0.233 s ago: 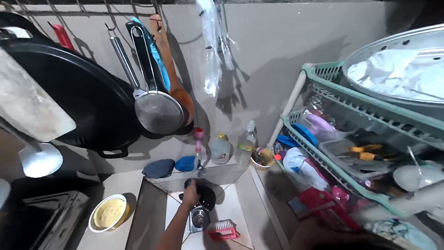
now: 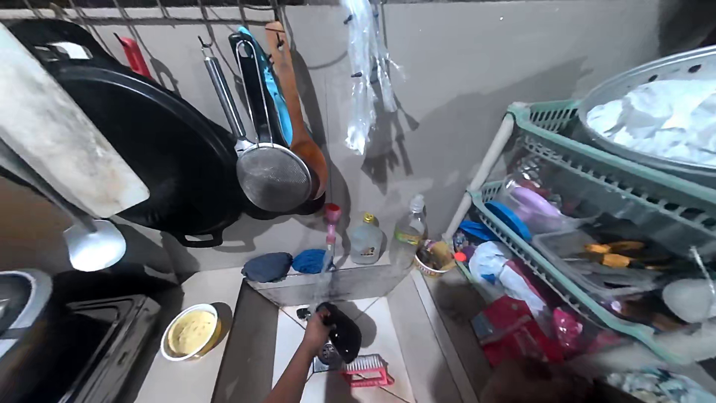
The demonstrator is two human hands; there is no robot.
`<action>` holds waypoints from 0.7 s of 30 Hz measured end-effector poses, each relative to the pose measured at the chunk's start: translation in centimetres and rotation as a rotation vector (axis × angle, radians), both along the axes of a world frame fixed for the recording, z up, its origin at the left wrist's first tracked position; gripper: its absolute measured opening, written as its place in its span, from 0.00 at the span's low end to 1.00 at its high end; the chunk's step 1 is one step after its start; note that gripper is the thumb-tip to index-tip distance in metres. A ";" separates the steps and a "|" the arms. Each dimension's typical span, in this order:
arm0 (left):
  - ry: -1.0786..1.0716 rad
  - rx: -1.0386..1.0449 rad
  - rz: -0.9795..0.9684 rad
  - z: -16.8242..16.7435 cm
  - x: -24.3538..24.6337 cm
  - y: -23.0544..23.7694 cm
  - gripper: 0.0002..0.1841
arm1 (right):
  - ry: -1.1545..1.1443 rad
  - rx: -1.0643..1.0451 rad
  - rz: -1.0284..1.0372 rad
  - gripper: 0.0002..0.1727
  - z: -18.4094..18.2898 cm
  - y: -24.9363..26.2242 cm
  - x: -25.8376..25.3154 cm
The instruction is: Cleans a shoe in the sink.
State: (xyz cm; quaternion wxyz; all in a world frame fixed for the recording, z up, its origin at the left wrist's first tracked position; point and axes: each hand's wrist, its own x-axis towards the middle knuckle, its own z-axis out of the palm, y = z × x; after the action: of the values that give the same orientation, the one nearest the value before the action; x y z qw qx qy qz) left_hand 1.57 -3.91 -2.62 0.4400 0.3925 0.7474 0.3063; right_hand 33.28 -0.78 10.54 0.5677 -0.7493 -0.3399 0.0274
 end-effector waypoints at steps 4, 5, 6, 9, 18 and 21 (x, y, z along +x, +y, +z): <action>-0.600 0.031 0.317 -0.6 1.7 -2.1 0.19 | -0.154 0.203 0.024 0.20 -4.2 1.6 0.8; -0.657 0.017 0.340 -0.2 2.1 -2.3 0.20 | -0.211 0.205 0.095 0.20 -4.9 1.4 0.5; -0.661 0.017 0.312 0.1 2.4 -2.4 0.20 | -0.270 0.227 0.178 0.18 -4.9 1.3 -0.1; -0.292 0.071 -0.054 1.4 3.0 -2.4 0.19 | -0.300 0.184 0.399 0.18 -2.6 1.5 -2.4; 0.311 0.184 -0.550 3.8 4.6 -4.1 0.16 | -0.557 -0.712 1.234 0.21 5.3 3.1 -10.2; 0.360 0.154 -0.591 4.0 4.3 -4.3 0.16 | -0.789 -0.880 1.453 0.20 7.5 3.2 -12.5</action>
State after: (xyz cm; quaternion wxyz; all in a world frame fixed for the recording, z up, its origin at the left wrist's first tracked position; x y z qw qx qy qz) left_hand 5.88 -8.25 1.33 0.3401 0.6715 0.6417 0.1472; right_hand 20.82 2.41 18.02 -0.0796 -0.4560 -0.8518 0.2454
